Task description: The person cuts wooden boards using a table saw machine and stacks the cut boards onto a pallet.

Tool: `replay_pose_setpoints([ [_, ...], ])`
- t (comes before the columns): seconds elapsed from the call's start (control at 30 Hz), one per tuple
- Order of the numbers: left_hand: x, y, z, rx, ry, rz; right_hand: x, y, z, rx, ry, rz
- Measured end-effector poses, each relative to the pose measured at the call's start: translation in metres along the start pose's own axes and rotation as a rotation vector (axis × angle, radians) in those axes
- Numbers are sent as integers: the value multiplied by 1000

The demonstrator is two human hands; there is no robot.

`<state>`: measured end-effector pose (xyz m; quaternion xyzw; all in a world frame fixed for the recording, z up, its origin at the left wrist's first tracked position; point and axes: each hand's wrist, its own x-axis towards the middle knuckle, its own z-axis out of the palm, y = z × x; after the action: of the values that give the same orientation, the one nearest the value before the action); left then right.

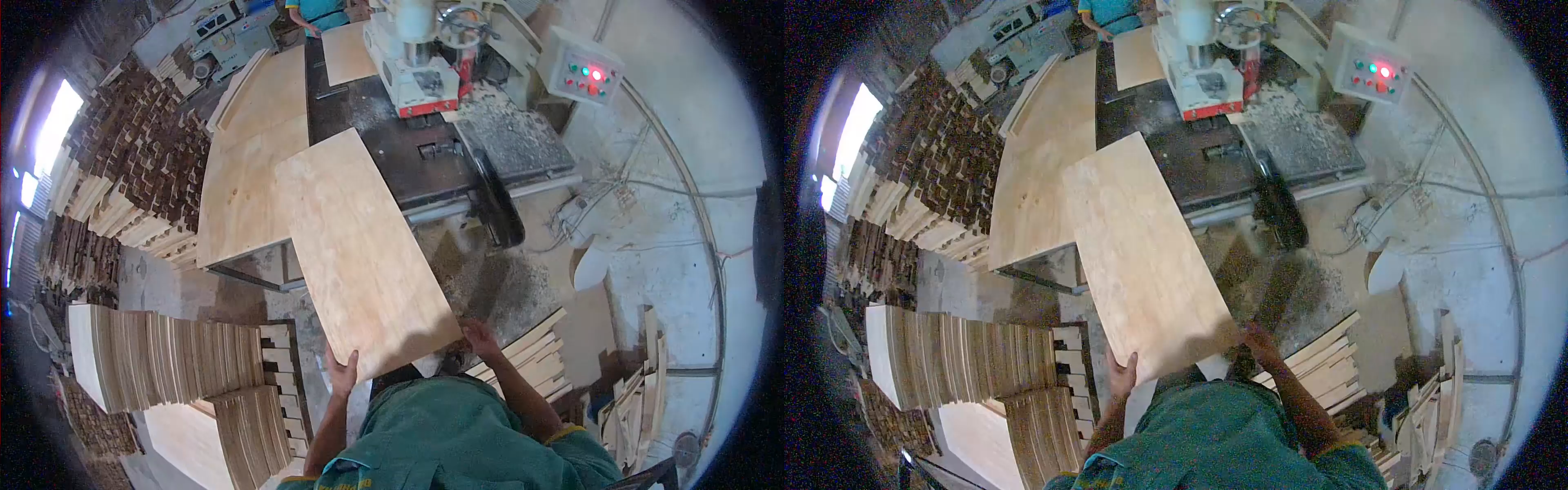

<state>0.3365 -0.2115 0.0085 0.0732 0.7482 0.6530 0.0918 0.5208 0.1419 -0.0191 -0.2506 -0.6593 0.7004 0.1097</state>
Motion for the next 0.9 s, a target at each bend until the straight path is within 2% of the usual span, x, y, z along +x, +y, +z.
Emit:
replay_pose_setpoints([
  [0.03,-20,2,10,13,-1,1,-15,-23,1,330,7,246],
  [0.07,-39,7,20,15,-1,12,-26,-21,-6,344,6,249],
  [0.13,-71,11,31,-47,-41,-50,-55,0,-29,104,-24,103],
  [0.17,-81,12,36,-40,-43,-49,-66,15,-42,111,-23,103],
  [0.2,-87,13,42,-6,-71,-22,-73,55,-58,-29,-27,84],
  [0.27,-95,16,55,32,-103,14,-85,59,-72,-164,-25,58],
  [0.33,-97,17,68,15,-149,10,-102,10,-76,202,56,230],
  [0.43,-89,12,85,-6,-236,76,-105,-4,-95,198,64,254],
  [0.47,-87,13,92,-84,-250,-15,-104,-5,-99,201,64,256],
  [0.5,-81,19,97,-83,-250,-14,-101,-3,-103,240,107,215],
  [0.57,-74,26,108,34,-339,-84,-93,16,-116,278,152,172],
  [0.63,-71,28,121,39,-385,-133,-79,39,-127,165,221,-80],
  [0.67,-71,28,130,-1,-360,-88,-79,38,-130,168,226,-82],
  [0.73,-64,30,140,-40,-352,-42,-78,-2,-131,353,262,97],
  [0.83,-52,35,153,-62,-399,-77,-73,-12,-140,428,260,173],
  [0.9,-45,36,158,3,-401,-161,-67,-12,-143,361,299,145],
])
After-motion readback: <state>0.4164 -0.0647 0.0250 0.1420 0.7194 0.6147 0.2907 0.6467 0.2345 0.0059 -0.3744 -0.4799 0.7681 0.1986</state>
